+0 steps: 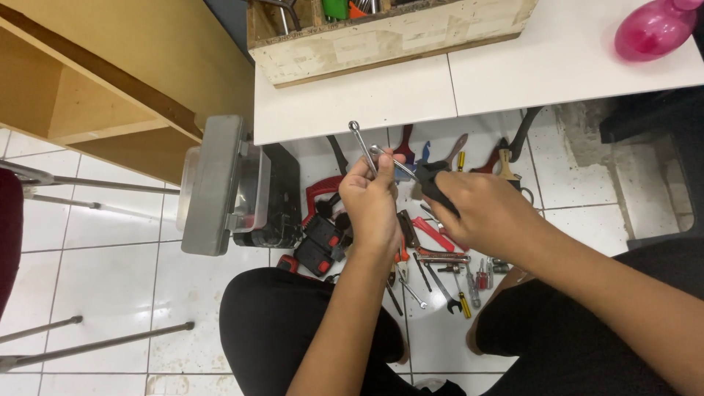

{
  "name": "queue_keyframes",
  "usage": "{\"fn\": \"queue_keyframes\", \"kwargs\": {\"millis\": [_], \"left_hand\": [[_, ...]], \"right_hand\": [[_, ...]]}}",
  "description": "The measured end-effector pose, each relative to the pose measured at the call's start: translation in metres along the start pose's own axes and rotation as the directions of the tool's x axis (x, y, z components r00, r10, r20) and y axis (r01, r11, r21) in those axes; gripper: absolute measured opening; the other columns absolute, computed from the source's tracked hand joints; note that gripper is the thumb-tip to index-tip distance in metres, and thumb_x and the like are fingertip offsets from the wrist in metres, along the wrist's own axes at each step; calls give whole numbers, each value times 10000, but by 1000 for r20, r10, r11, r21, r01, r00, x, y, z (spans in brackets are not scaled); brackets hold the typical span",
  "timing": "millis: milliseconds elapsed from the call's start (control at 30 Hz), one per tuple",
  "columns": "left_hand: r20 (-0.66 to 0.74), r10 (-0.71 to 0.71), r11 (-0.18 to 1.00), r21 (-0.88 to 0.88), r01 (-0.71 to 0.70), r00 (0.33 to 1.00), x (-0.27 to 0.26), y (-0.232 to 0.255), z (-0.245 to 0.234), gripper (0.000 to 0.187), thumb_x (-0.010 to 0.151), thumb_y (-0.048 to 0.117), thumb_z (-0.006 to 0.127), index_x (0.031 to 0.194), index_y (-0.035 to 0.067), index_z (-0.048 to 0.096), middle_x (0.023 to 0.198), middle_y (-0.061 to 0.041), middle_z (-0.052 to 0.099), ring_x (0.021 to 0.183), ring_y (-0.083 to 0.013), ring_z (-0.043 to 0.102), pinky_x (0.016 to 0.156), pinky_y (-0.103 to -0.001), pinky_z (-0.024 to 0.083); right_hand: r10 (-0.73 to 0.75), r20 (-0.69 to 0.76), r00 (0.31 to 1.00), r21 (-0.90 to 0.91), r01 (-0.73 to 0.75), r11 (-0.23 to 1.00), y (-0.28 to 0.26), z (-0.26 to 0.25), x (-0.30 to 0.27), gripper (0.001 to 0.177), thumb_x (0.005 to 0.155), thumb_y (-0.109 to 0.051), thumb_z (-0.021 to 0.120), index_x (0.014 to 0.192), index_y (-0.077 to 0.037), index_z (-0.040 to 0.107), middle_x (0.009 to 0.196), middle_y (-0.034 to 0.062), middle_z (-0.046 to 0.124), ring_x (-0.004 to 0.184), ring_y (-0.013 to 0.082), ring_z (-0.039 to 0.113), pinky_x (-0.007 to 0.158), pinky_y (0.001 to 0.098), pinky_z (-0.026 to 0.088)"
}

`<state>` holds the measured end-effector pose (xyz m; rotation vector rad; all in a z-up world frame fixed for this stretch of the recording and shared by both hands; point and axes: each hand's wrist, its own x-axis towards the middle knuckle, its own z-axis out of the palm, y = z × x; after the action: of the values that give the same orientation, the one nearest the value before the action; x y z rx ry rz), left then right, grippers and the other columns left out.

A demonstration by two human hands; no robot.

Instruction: The person sits on the floor and wipes various metal tools, including a green clamp and wrenches, with a black cloth. They pick up each tool from the floor, clean it, and place it into a wooden organizer box on a white table.

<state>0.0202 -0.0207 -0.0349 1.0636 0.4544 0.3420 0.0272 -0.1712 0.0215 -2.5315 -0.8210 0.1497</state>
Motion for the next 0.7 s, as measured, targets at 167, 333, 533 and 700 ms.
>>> {"fn": "queue_keyframes", "kwargs": {"millis": [167, 333, 533, 700], "left_hand": [[9, 34, 999, 11, -34, 999, -3, 7, 5, 115, 984, 78, 644, 988, -29, 686, 744, -111, 723, 410, 25, 403, 366, -118, 311], [115, 37, 999, -5, -37, 993, -14, 7, 12, 83, 975, 68, 659, 958, -7, 691, 741, -101, 718, 424, 20, 424, 372, -122, 319], [205, 5, 993, -113, 18, 979, -13, 0, 11, 165, 965, 159, 699, 988, -4, 692, 763, -80, 707, 530, -15, 564, 448, -113, 440], [226, -36, 977, -199, 82, 973, -14, 8, 12, 201, 975, 183, 697, 1021, -10, 668, 797, -93, 705, 593, -48, 631, 500, -126, 508]], "right_hand": [[22, -34, 999, 154, -16, 988, -3, -3, -3, 273, 944, -173, 644, 713, -30, 622, 477, 71, 544, 380, 179, 547, 361, 239, 433], [69, -67, 995, 426, -34, 904, 1, 1, 2, 320, 933, -154, 655, 637, -42, 604, 409, 44, 511, 336, 132, 437, 313, 218, 343], [231, 124, 965, 695, -251, 674, -22, -28, 7, 272, 947, -152, 665, 727, 4, 708, 514, 124, 693, 455, 164, 664, 392, 239, 530], [318, 312, 895, 796, -429, 428, -28, -33, 10, 264, 955, -130, 661, 754, 38, 694, 538, 168, 661, 490, 231, 683, 411, 311, 561]]}}
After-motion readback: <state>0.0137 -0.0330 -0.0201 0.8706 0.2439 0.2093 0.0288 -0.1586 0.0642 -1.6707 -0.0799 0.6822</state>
